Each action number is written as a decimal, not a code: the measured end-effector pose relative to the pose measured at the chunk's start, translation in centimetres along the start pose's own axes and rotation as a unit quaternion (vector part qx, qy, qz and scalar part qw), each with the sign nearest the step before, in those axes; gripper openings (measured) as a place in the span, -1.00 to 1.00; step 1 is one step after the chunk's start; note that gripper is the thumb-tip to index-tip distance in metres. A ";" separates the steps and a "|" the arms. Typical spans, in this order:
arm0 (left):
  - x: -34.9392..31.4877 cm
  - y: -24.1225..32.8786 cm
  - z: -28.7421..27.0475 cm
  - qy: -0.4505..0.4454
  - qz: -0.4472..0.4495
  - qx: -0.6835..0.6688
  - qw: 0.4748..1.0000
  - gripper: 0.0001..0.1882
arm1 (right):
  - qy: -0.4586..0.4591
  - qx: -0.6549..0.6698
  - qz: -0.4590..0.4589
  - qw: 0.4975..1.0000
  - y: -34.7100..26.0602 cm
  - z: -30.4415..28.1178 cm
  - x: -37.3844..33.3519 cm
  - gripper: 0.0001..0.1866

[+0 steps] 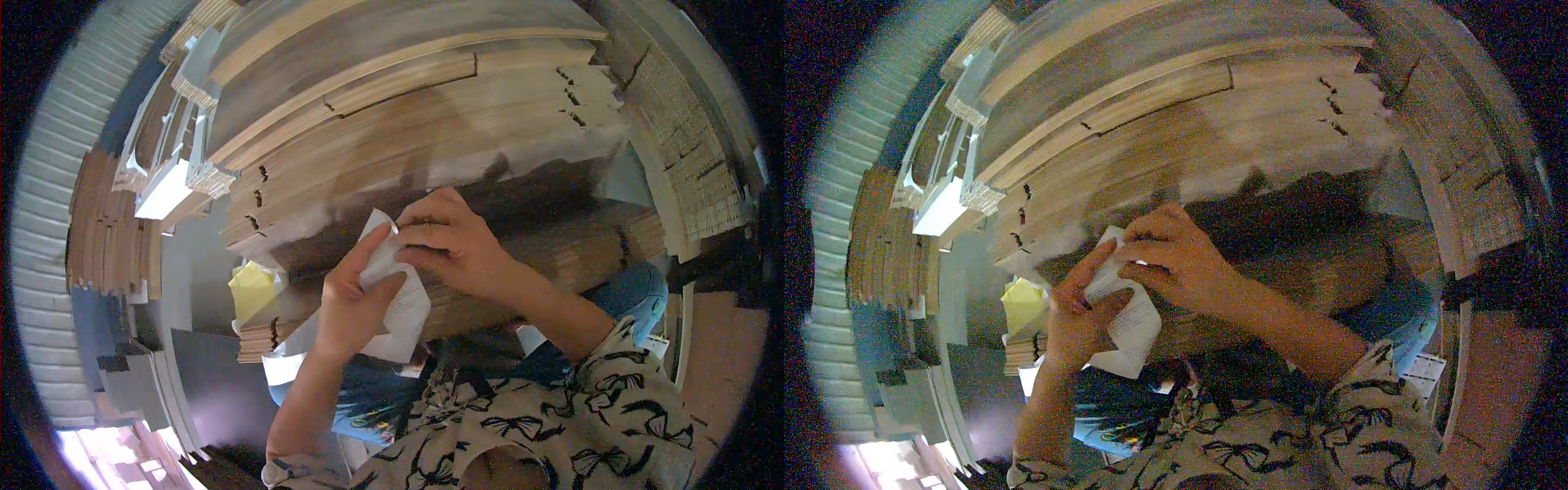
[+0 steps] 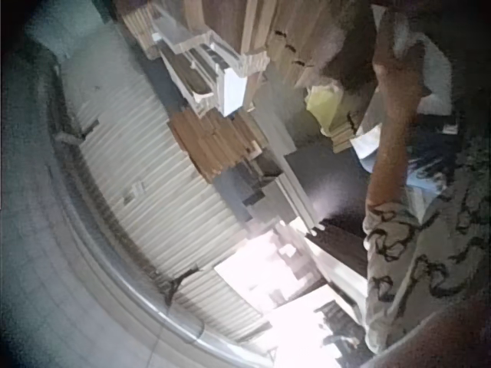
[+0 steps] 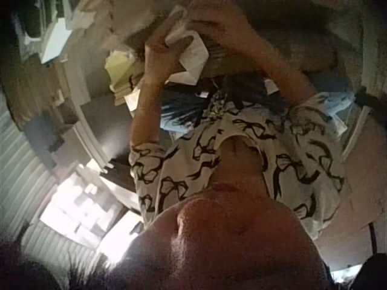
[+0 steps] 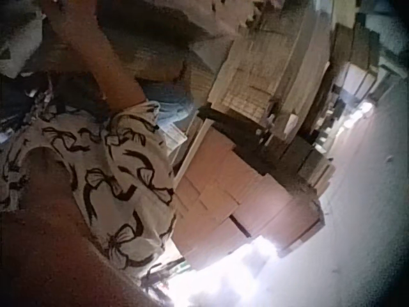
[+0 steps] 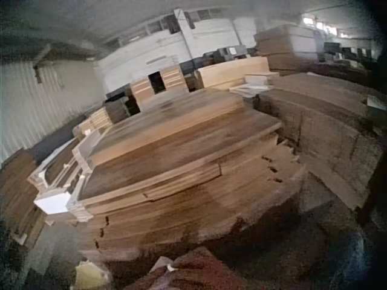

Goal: Folding and preparing cardboard boxes or protective packaging materials for furniture components.

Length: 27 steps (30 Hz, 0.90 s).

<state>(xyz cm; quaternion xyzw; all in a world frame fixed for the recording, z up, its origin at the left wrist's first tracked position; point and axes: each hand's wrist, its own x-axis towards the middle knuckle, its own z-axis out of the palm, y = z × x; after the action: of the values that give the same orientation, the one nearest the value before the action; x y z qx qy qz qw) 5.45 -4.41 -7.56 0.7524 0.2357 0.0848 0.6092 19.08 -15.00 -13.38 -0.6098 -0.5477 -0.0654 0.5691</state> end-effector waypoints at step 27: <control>4.7 -7.6 -1.0 0.125 -0.174 -0.299 0.930 -0.33 | -0.008 -0.181 0.441 0.879 15.5 -17.4 -6.2 -0.66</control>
<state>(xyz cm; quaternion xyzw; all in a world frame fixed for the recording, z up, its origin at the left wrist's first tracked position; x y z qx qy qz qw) 7.26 -0.30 -15.31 0.4657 0.4008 0.1378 0.7768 37.66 -28.18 -21.44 -0.8814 -0.2051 0.0994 0.4137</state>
